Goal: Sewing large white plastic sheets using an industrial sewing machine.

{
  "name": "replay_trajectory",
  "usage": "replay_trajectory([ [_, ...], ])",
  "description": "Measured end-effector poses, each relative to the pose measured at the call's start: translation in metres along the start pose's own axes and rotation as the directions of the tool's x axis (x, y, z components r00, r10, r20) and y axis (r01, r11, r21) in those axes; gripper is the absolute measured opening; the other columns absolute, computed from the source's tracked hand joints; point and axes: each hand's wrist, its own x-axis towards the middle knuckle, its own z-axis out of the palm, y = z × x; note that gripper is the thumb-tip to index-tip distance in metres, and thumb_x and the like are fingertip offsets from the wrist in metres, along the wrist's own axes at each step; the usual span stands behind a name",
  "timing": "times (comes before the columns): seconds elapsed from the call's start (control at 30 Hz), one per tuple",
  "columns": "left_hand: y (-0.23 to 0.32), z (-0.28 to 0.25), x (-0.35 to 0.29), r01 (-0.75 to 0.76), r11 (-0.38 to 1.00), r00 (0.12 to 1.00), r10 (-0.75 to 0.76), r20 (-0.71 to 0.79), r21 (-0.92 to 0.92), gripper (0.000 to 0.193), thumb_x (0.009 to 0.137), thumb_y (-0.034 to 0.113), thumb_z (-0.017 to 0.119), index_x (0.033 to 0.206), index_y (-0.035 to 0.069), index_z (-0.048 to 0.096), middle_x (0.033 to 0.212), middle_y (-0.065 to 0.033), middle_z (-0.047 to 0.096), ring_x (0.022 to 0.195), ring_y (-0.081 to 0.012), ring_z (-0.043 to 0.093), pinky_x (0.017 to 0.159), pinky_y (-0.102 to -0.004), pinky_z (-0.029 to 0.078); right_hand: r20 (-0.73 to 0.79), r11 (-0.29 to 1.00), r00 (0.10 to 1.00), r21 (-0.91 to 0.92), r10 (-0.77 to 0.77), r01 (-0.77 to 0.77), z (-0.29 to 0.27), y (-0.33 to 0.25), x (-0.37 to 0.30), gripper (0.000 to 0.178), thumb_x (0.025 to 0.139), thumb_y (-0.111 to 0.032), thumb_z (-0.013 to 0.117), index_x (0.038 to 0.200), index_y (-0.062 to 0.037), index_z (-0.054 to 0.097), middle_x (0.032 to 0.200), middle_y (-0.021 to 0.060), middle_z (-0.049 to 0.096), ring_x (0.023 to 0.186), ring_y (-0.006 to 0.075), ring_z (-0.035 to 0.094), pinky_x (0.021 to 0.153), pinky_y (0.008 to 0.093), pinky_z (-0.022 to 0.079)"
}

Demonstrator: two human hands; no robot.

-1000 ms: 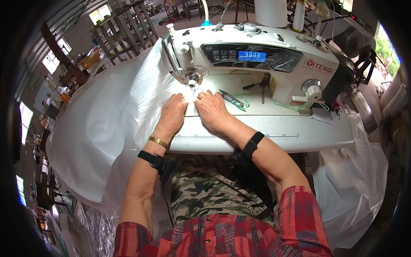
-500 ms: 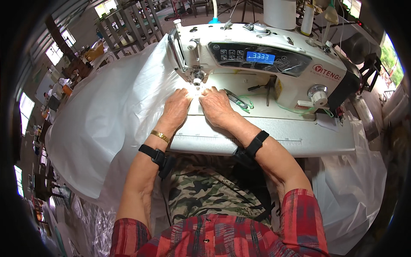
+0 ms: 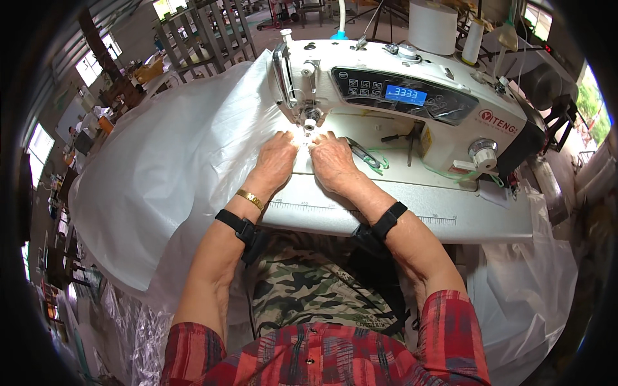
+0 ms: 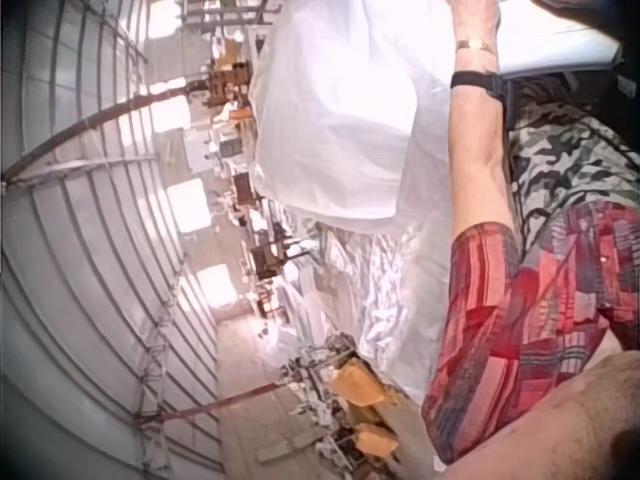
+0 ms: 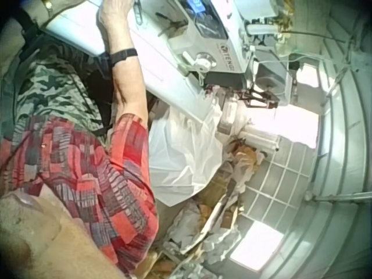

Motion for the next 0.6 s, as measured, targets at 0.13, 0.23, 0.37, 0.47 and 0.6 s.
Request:
replay_trajectory([
  [0.13, 0.002, -0.001, 0.002, -0.006, 1.000, 1.000, 0.006, 0.012, 0.028, 0.014, 0.077, -0.003, 0.057, 0.087, 0.001, 0.067, 0.096, -0.0147, 0.063, 0.093, -0.0308, 0.060, 0.082, -0.0400, 0.053, 0.027, 1.000, 1.000, -0.020, 0.010, -0.009, -0.004, -0.001, 0.000, 0.013, 0.084, -0.010, 0.058, 0.083, -0.0014, 0.068, 0.096, 0.0128, 0.065, 0.099, 0.0308, 0.059, 0.082, 0.0436, 0.050],
  [0.23, 0.004, 0.000, 0.003, 0.004, 0.999, 1.000, -0.005, 0.011, 0.043, 0.015, 0.077, -0.003, 0.057, 0.087, 0.001, 0.068, 0.097, -0.0148, 0.064, 0.094, -0.0306, 0.060, 0.082, -0.0401, 0.053, 0.023, 1.000, 1.000, -0.031, 0.006, -0.006, -0.001, 0.000, -0.001, 0.013, 0.083, -0.010, 0.058, 0.085, -0.0019, 0.068, 0.097, 0.0129, 0.065, 0.099, 0.0308, 0.059, 0.082, 0.0433, 0.050],
  [0.37, 0.001, 0.001, 0.001, 0.018, 0.997, 1.000, -0.019, 0.017, 0.073, 0.013, 0.077, -0.001, 0.058, 0.086, 0.002, 0.067, 0.097, -0.0148, 0.063, 0.094, -0.0302, 0.060, 0.081, -0.0407, 0.053, -0.030, 0.999, 0.999, -0.036, -0.017, 0.016, 0.001, -0.003, -0.001, 0.016, 0.083, -0.009, 0.057, 0.091, -0.0017, 0.068, 0.100, 0.0127, 0.065, 0.099, 0.0312, 0.059, 0.082, 0.0435, 0.050],
  [0.47, 0.000, -0.011, -0.003, 0.033, 0.999, 0.997, -0.031, 0.070, -0.023, 0.019, 0.077, -0.001, 0.057, 0.086, -0.003, 0.074, 0.100, -0.0208, 0.068, 0.098, -0.0324, 0.063, 0.083, -0.0424, 0.054, -0.014, 1.000, 1.000, 0.016, 0.001, 0.000, 0.003, -0.006, -0.002, 0.017, 0.081, -0.010, 0.058, 0.094, -0.0027, 0.068, 0.103, 0.0123, 0.064, 0.104, 0.0306, 0.056, 0.086, 0.0454, 0.048],
  [0.6, -0.006, -0.082, 0.006, 0.269, 0.813, 0.946, -0.123, 0.299, -0.517, 0.026, 0.089, 0.003, 0.055, 0.108, -0.002, 0.071, 0.100, -0.0201, 0.072, 0.093, -0.0295, 0.068, 0.086, -0.0369, 0.053, -0.030, 1.000, 0.999, -0.014, 0.015, -0.015, 0.003, -0.004, -0.008, 0.019, 0.083, -0.009, 0.057, 0.097, -0.0023, 0.067, 0.106, 0.0124, 0.063, 0.105, 0.0310, 0.056, 0.087, 0.0455, 0.047],
])
